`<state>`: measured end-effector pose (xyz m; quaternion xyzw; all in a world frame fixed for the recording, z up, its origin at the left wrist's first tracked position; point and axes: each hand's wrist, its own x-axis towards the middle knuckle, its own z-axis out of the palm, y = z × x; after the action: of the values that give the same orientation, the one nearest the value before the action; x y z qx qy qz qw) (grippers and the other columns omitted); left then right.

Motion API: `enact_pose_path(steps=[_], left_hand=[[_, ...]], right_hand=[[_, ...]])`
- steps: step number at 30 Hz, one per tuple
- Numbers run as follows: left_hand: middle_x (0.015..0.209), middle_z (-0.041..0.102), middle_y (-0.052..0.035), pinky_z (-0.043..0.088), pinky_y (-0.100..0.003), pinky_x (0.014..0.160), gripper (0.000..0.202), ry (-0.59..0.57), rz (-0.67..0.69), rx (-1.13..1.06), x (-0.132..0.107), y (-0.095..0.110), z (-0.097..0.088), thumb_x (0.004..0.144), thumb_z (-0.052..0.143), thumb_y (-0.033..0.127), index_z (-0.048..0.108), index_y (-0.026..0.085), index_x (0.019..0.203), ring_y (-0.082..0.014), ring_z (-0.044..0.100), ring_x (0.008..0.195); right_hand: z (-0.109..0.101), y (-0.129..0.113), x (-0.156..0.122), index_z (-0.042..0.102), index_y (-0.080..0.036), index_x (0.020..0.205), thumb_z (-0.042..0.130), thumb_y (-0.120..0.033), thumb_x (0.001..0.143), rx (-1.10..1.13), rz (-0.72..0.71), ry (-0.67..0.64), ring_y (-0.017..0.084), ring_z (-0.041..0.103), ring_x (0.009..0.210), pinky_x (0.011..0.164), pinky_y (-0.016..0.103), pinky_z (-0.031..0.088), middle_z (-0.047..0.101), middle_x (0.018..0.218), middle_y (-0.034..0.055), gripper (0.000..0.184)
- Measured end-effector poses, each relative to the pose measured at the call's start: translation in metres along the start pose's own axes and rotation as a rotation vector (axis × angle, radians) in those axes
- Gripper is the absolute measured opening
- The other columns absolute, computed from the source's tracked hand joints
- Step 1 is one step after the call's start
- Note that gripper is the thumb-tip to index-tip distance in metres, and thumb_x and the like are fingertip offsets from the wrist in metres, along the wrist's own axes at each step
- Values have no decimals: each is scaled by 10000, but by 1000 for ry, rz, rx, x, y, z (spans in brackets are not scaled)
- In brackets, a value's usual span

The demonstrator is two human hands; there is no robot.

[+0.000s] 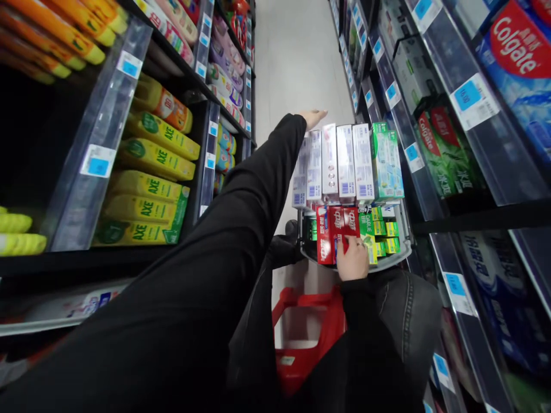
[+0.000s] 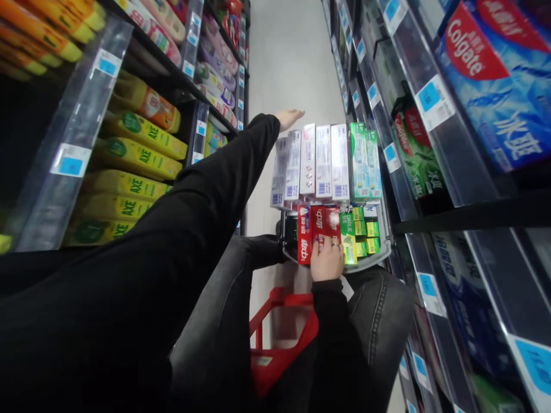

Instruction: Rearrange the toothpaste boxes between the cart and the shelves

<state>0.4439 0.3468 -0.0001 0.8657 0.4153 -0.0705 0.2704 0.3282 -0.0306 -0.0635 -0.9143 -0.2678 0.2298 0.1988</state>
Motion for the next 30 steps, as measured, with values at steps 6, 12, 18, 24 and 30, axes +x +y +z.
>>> enact_pose_path(steps=[6, 12, 18, 24, 30], left_hand=[[949, 715, -118, 432, -364, 1020, 628, -107, 10, 9, 24, 1, 24, 918, 393, 617, 712, 99, 1072, -262, 634, 1025], [943, 713, -103, 425, -335, 986, 527, -42, 12, 32, 8, -2, 37, 940, 422, 548, 677, 111, 1089, -267, 613, 1078], [762, 661, -54, 396, -393, 1058, 546, -42, 42, 49, 6, 14, 38, 976, 372, 564, 618, 88, 1085, -233, 592, 1029], [867, 651, -115, 456, -403, 995, 707, -39, 34, 225, 15, 32, 46, 970, 262, 610, 695, 51, 954, -296, 622, 1050], [968, 649, -125, 437, -398, 992, 737, -48, 106, 263, 14, 34, 45, 971, 196, 581, 661, 26, 1107, -281, 621, 1099]], right_hand=[[1, -13, 13, 652, -136, 1131, 466, -276, 932, 56, -22, -71, 259, 570, 1024, 901, 340, 402, 636, 1096, 137, 306], [-1, -16, 13, 650, -132, 1132, 479, -276, 934, 81, -25, -139, 261, 572, 1038, 913, 337, 401, 629, 1106, 137, 299], [-5, -14, 13, 647, -137, 1126, 475, -284, 940, 57, -13, -182, 259, 584, 1026, 894, 333, 407, 630, 1113, 137, 293], [-8, -14, 15, 647, -135, 1115, 460, -288, 950, 36, -19, -239, 260, 592, 1029, 896, 339, 416, 636, 1116, 138, 292], [-10, -15, 15, 646, -137, 1120, 458, -295, 949, 40, -14, -253, 266, 588, 1045, 890, 346, 420, 631, 1132, 144, 300]])
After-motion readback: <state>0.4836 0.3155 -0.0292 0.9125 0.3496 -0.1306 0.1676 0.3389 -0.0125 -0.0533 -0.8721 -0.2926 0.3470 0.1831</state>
